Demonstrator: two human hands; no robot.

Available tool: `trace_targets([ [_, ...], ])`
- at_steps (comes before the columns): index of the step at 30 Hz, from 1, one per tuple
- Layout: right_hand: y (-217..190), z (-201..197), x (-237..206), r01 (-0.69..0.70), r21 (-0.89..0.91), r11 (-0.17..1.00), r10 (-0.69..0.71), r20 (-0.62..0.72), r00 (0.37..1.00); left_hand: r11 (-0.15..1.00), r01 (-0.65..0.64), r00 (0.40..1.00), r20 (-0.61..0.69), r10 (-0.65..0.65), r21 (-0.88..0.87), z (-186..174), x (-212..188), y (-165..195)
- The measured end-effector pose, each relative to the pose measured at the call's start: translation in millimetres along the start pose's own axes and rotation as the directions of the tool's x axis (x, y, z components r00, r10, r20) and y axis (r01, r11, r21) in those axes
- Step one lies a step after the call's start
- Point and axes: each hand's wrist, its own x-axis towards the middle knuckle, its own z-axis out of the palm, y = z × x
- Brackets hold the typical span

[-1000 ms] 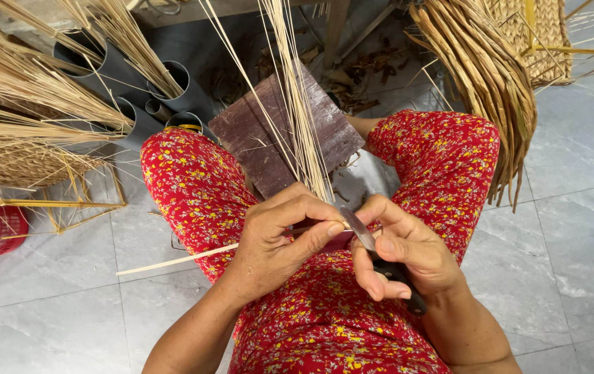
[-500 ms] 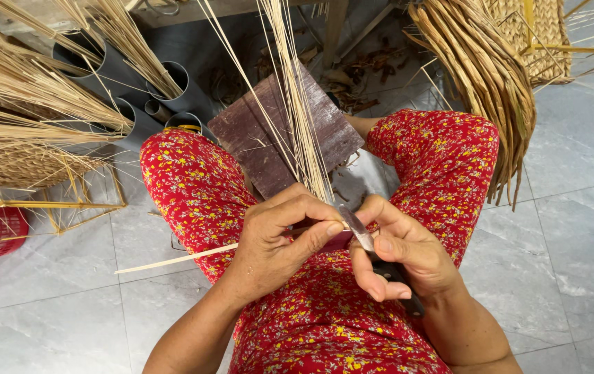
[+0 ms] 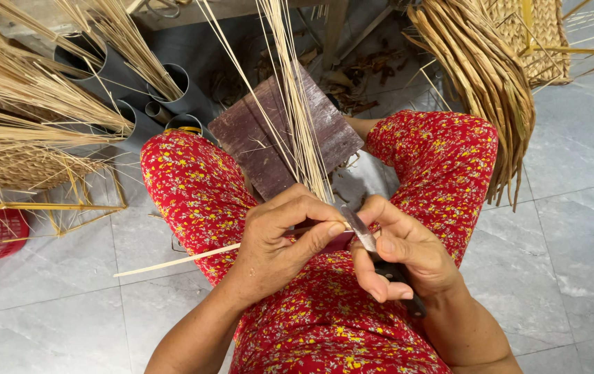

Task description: The person sits on the floor and uses a knife to split and shave thin bamboo strips, pulling each strip through the blade to trim it, then sets finished strips with a growing bundle of strips beside them.

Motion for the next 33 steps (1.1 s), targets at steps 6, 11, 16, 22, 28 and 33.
trace_targets([
  [6,-0.9,1.2,1.0,0.023,-0.020,1.000,-0.023,0.009,1.000,1.000,-0.020,1.000,0.003,0.020,0.005,-0.3,1.7,-1.8],
  [11,-0.5,0.4,2.1,0.018,-0.008,1.000,-0.018,0.000,1.000,0.999,-0.032,0.999,-0.010,0.033,0.017,0.1,1.6,-3.7],
  [16,-1.2,0.5,1.7,0.005,0.014,1.000,-0.005,-0.004,1.000,1.000,-0.003,1.000,-0.010,0.003,0.001,0.4,0.2,-3.6],
  [22,-1.0,1.6,1.4,0.001,0.034,0.999,-0.001,-0.006,1.000,1.000,-0.010,1.000,-0.003,0.010,-0.008,-0.6,0.6,-2.4],
  [28,0.0,-0.7,-1.0,0.010,-0.005,1.000,-0.010,0.005,1.000,1.000,-0.007,1.000,-0.012,0.007,0.003,2.1,-0.8,-2.8],
  [33,3.3,-3.9,-1.0,0.015,-0.034,0.999,-0.015,-0.001,1.000,1.000,0.007,1.000,-0.014,-0.007,-0.003,2.1,-2.4,-4.1],
])
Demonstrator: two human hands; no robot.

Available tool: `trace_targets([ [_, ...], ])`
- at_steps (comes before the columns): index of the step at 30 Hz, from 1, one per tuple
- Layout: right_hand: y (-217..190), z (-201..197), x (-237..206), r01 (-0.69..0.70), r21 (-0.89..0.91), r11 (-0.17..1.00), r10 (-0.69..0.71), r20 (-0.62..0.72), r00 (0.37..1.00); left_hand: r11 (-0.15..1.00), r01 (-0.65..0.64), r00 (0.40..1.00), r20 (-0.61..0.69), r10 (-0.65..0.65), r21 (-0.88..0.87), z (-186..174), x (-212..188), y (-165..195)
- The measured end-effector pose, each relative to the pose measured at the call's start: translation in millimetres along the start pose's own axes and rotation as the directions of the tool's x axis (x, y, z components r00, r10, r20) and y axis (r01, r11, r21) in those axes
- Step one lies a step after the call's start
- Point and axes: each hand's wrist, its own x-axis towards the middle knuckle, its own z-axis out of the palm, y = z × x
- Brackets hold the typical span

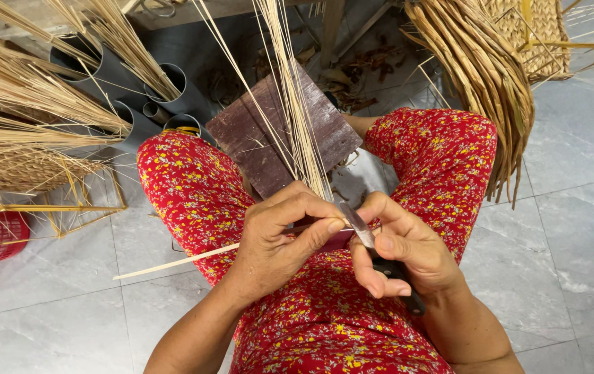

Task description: The person sits on the floor and uses a knife to split and shave thin bamboo strips, pulling each strip through the blade to trim it, then sets finished strips with a growing bundle of strips beside them.

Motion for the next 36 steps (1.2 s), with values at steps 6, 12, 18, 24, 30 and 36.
trace_targets([
  [6,1.4,-2.9,0.7,-0.003,-0.026,1.000,0.003,-0.025,1.000,0.999,0.014,1.000,-0.013,-0.014,0.043,0.3,1.4,-2.2],
  [12,2.2,-5.0,3.1,-0.013,-0.053,0.999,0.012,-0.014,1.000,0.998,0.024,1.000,-0.009,-0.023,0.054,-1.6,0.3,-1.9],
  [18,3.6,-4.3,4.0,-0.021,-0.023,1.000,0.022,0.005,1.000,0.998,0.042,0.999,0.010,-0.042,0.049,-3.6,0.8,-1.1],
  [24,4.6,-2.0,4.5,-0.021,-0.017,1.000,0.021,-0.006,1.000,0.998,0.041,0.999,0.004,-0.041,0.053,-3.3,0.5,0.8],
  [30,3.2,2.8,6.1,-0.024,-0.006,1.000,0.024,0.003,1.000,0.993,0.035,0.999,-0.007,-0.035,0.110,-3.2,0.7,2.3],
  [36,4.8,10.0,7.8,-0.027,0.113,0.993,0.022,0.042,0.999,0.991,0.014,1.000,-0.030,-0.010,0.136,-2.0,0.2,4.5],
])
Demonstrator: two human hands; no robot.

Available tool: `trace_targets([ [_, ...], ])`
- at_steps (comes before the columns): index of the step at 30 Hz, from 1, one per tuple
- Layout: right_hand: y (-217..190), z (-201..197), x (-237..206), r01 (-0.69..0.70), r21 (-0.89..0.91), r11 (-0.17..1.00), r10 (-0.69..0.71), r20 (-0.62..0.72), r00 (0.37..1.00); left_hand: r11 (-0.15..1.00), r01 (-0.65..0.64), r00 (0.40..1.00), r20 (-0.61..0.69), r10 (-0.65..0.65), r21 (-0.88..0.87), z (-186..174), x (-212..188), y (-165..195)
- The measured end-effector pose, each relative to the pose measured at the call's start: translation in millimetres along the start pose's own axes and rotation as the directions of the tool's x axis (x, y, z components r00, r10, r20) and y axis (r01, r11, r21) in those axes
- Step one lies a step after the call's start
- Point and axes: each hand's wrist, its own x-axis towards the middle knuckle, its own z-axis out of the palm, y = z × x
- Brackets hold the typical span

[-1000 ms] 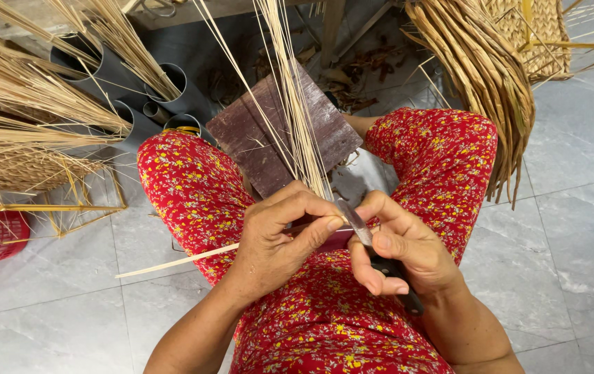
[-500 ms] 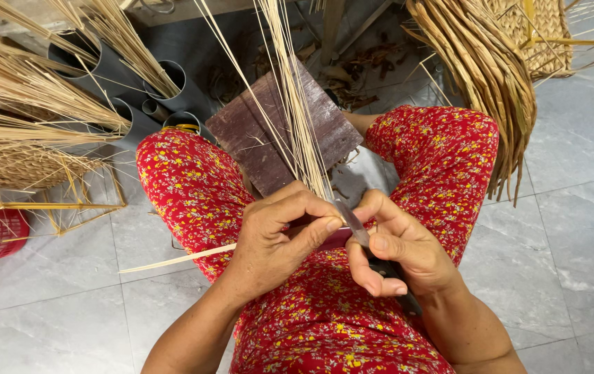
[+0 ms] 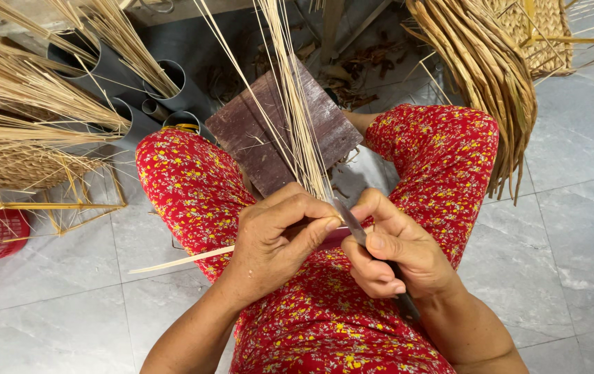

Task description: The person sits on the floor and uses a knife to split and shave thin bamboo strips, pulling each strip through the blade to trim it, then sets finished strips with a growing bundle of strips beside them.

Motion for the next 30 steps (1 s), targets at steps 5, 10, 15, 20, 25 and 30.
trace_targets([
  [5,-0.1,3.0,0.9,-0.005,0.015,1.000,0.005,-0.002,1.000,0.999,-0.013,1.000,-0.009,0.013,0.036,0.4,0.5,1.1],
  [10,-0.2,5.1,0.7,0.000,0.009,1.000,0.000,-0.018,1.000,0.999,-0.049,0.999,-0.012,0.049,0.025,0.2,0.6,2.4],
  [15,-1.1,5.4,0.1,-0.007,0.007,1.000,0.007,-0.029,1.000,0.998,-0.044,0.999,-0.006,0.045,0.043,1.3,1.5,3.0],
  [20,-1.7,3.5,1.1,0.004,0.012,1.000,-0.004,-0.032,0.999,0.998,-0.043,0.999,0.007,0.043,0.037,1.6,3.5,2.7],
  [25,-1.5,2.4,1.2,0.005,0.021,1.000,-0.004,-0.037,0.999,0.999,-0.032,0.999,0.021,0.031,0.042,1.5,4.5,2.8],
  [30,-0.8,1.9,1.3,0.019,0.006,1.000,-0.019,-0.041,0.999,0.999,-0.026,1.000,0.013,0.025,0.033,4.4,5.3,2.6],
])
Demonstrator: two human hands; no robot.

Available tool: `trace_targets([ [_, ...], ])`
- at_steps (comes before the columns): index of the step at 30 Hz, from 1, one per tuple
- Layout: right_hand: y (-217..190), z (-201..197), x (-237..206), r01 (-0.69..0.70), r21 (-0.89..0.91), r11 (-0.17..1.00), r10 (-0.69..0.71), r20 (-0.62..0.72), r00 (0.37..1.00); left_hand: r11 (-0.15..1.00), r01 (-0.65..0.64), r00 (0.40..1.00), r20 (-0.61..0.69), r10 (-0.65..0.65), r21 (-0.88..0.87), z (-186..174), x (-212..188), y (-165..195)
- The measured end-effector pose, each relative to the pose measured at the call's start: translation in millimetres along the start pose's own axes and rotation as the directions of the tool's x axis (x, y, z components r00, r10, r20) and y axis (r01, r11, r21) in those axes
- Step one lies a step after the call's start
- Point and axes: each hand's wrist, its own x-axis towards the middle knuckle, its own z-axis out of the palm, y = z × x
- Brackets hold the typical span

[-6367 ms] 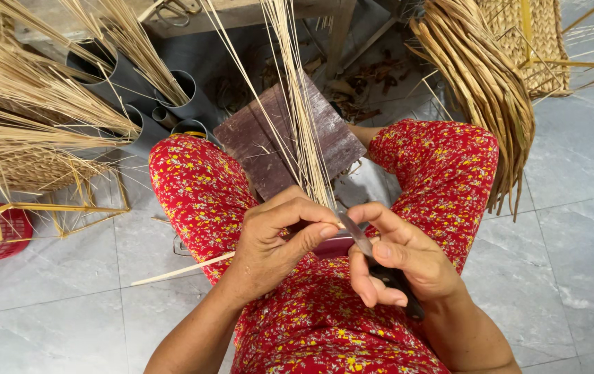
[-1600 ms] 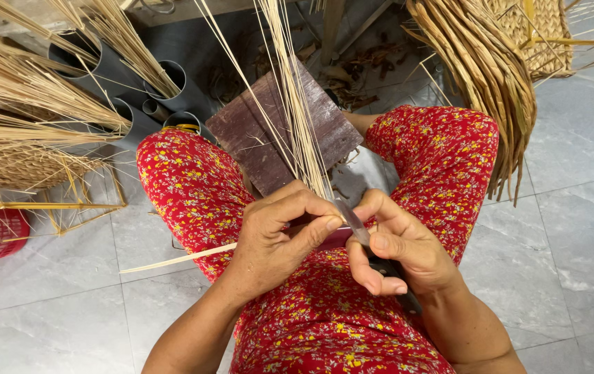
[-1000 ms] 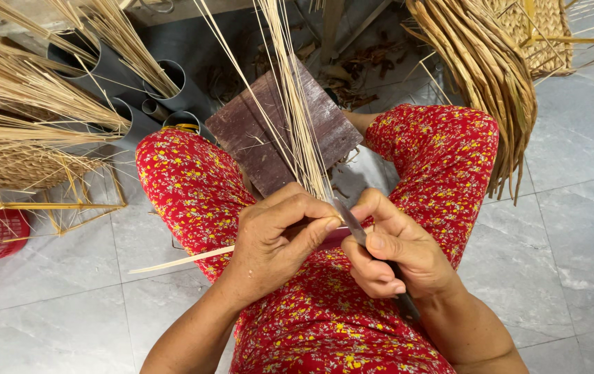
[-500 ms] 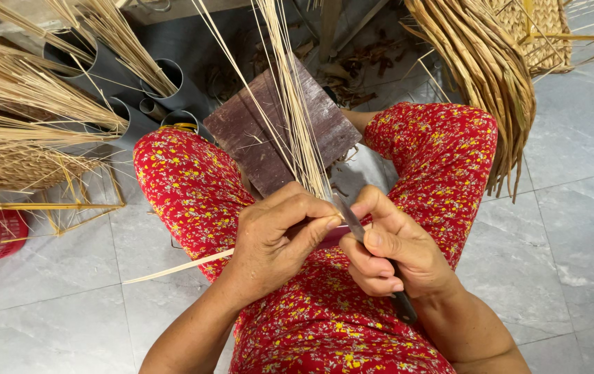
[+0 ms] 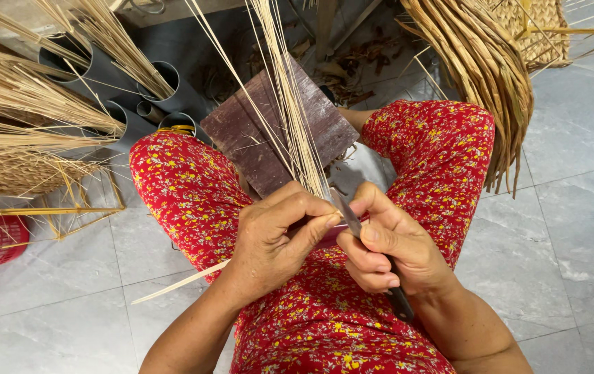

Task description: The person sits on the floor and uses a knife to split and shave thin bamboo strips, pulling each strip through the blade to trim it, then sets finished strips with a growing bundle of strips beside them.

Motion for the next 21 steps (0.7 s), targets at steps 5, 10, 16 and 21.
trace_targets([
  [5,-0.5,0.0,0.5,-0.004,0.012,1.000,0.004,-0.006,1.000,1.000,-0.002,1.000,0.010,0.002,0.002,-1.0,0.3,-0.4],
  [10,0.2,-1.1,2.1,-0.016,0.031,0.999,0.016,0.008,1.000,1.000,-0.001,1.000,0.022,0.000,0.001,-1.3,0.4,-1.4],
  [16,2.1,-2.8,4.6,-0.006,0.033,0.999,0.005,0.008,1.000,0.999,-0.009,1.000,-0.006,0.009,0.047,0.4,-0.1,-2.1],
  [21,1.2,-2.8,6.8,-0.009,0.039,0.999,0.008,0.009,1.000,0.999,-0.015,1.000,0.017,0.015,0.050,-1.5,1.2,-4.3],
])
